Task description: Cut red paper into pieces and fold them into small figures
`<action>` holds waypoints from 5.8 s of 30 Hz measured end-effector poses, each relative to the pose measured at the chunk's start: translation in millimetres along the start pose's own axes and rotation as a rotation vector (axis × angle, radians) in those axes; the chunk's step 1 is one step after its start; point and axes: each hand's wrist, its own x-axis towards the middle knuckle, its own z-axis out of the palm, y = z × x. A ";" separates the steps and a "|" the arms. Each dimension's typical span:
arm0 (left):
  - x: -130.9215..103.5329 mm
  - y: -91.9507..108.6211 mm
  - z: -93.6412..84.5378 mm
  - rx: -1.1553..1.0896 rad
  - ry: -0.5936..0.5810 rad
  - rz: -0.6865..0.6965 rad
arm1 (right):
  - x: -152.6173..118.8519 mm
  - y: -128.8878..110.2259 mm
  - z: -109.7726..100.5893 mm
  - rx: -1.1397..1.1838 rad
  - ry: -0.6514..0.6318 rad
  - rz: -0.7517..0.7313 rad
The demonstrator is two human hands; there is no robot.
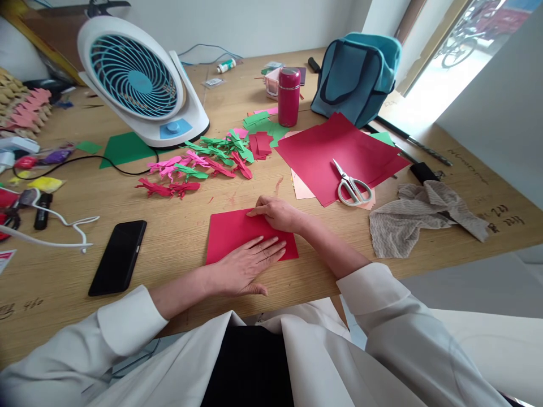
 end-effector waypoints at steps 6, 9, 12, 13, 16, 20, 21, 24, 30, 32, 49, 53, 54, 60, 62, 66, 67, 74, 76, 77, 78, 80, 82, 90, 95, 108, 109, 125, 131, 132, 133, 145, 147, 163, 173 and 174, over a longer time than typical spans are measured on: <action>-48.4 4.4 9.8 0.068 0.023 -0.204 | -0.8 1.7 2.1 0.011 0.004 0.000; -75.3 10.9 16.9 0.113 0.071 -0.281 | -1.3 1.5 2.0 0.008 0.006 0.000; -100.0 20.9 22.0 0.157 0.119 -0.373 | -1.6 3.6 3.7 0.002 0.011 -0.011; -106.7 24.0 22.7 0.166 0.131 -0.399 | -1.5 4.8 4.6 0.001 0.015 -0.017; -117.4 29.4 20.7 0.191 0.137 -0.438 | -1.2 7.5 6.9 -0.001 0.031 -0.036; -101.6 26.9 12.7 0.206 0.072 -0.412 | -0.5 7.5 7.1 -0.005 0.041 -0.049; -92.6 25.6 11.1 0.198 0.054 -0.382 | -0.5 7.0 6.7 -0.008 0.038 -0.047; -58.7 23.6 8.8 0.145 0.003 -0.262 | -0.6 4.7 5.4 -0.018 0.027 -0.031; 11.0 33.3 11.4 0.066 0.022 -0.118 | -0.1 1.1 4.7 -0.009 0.038 -0.010; 27.1 38.7 11.2 0.041 0.030 -0.091 | 0.4 0.7 5.0 -0.009 0.040 -0.005; -98.8 60.6 42.0 0.208 0.222 -0.596 | -0.4 8.7 8.7 -0.003 0.032 -0.028; -118.8 68.7 39.3 0.216 0.243 -0.675 | -1.0 7.0 7.4 -0.031 0.028 -0.022; -118.8 68.7 35.6 0.210 0.243 -0.682 | -1.2 6.1 7.2 -0.035 0.028 -0.025; -91.1 41.3 -16.4 0.120 0.270 -0.761 | -2.9 -6.5 5.6 -0.055 0.039 -0.029; -73.0 23.4 -35.1 0.106 0.291 -0.798 | -3.9 -11.7 2.9 -0.034 0.052 -0.029; -37.1 -13.4 -51.3 0.112 0.340 -0.833 | -9.1 -14.7 -8.4 0.004 0.222 0.035; -30.9 -21.1 -50.3 0.098 0.354 -0.835 | -11.3 -13.2 -11.8 -0.011 0.288 0.086; -31.0 -53.7 -19.0 0.008 0.493 -0.831 | -23.5 1.5 -21.7 -0.102 0.387 0.424; -37.6 -59.3 -12.1 -0.013 0.547 -0.843 | -23.5 -0.4 -19.9 -0.167 0.334 0.436; -40.9 -61.8 -10.1 -0.021 0.571 -0.845 | -23.1 -2.3 -18.7 -0.212 0.310 0.427; -44.1 -64.1 -9.0 -0.028 0.591 -0.848 | -22.8 -4.5 -17.4 -0.256 0.292 0.413; -50.0 -67.9 -9.1 -0.040 0.614 -0.867 | -22.1 -9.2 -14.8 -0.314 0.266 0.385; -55.0 -70.1 -10.8 -0.064 0.623 -0.906 | -21.6 -13.8 -12.4 -0.335 0.237 0.371; -59.5 -65.1 -11.2 -0.158 0.571 -0.983 | -18.4 -32.0 -8.2 -0.415 0.136 0.377; -59.4 -62.1 -11.1 -0.170 0.564 -0.985 | -19.2 -37.3 -5.6 -0.427 0.120 0.370; -56.3 -57.9 -11.9 -0.142 0.562 -1.005 | -18.8 -54.6 3.8 -0.332 0.053 0.404; -55.9 -57.1 -11.7 -0.140 0.572 -0.999 | -18.5 -56.4 4.4 -0.341 0.056 0.402; -57.4 -67.5 -5.1 -0.293 0.795 -0.970 | -27.9 -128.0 39.5 -0.414 -0.156 0.081; -57.6 -66.2 -7.5 -0.325 0.817 -0.956 | -26.4 -119.1 42.8 -0.537 -0.104 0.074; -57.2 -65.4 -8.3 -0.313 0.812 -0.945 | -25.7 -117.6 43.2 -0.551 -0.086 0.102; -56.6 -64.7 -8.8 -0.294 0.805 -0.931 | -25.0 -116.5 43.7 -0.562 -0.066 0.132; -63.2 -74.3 -20.5 -0.283 1.022 -0.861 | -33.5 -138.3 45.1 -0.200 -0.339 -0.308; -68.1 -78.4 -23.6 -0.286 1.071 -0.873 | -38.5 -141.3 53.2 -0.210 -0.314 -0.350; -107.4 -101.0 -37.7 -0.442 1.353 -0.979 | -36.1 -133.1 31.3 -0.392 0.107 -0.426; -91.3 -80.2 -39.6 -1.389 0.779 -0.968 | -35.3 -95.3 -12.3 -0.561 0.416 0.024; -85.5 -75.3 -39.8 -1.546 0.709 -0.886 | -35.6 -98.2 -6.8 -0.544 0.372 -0.017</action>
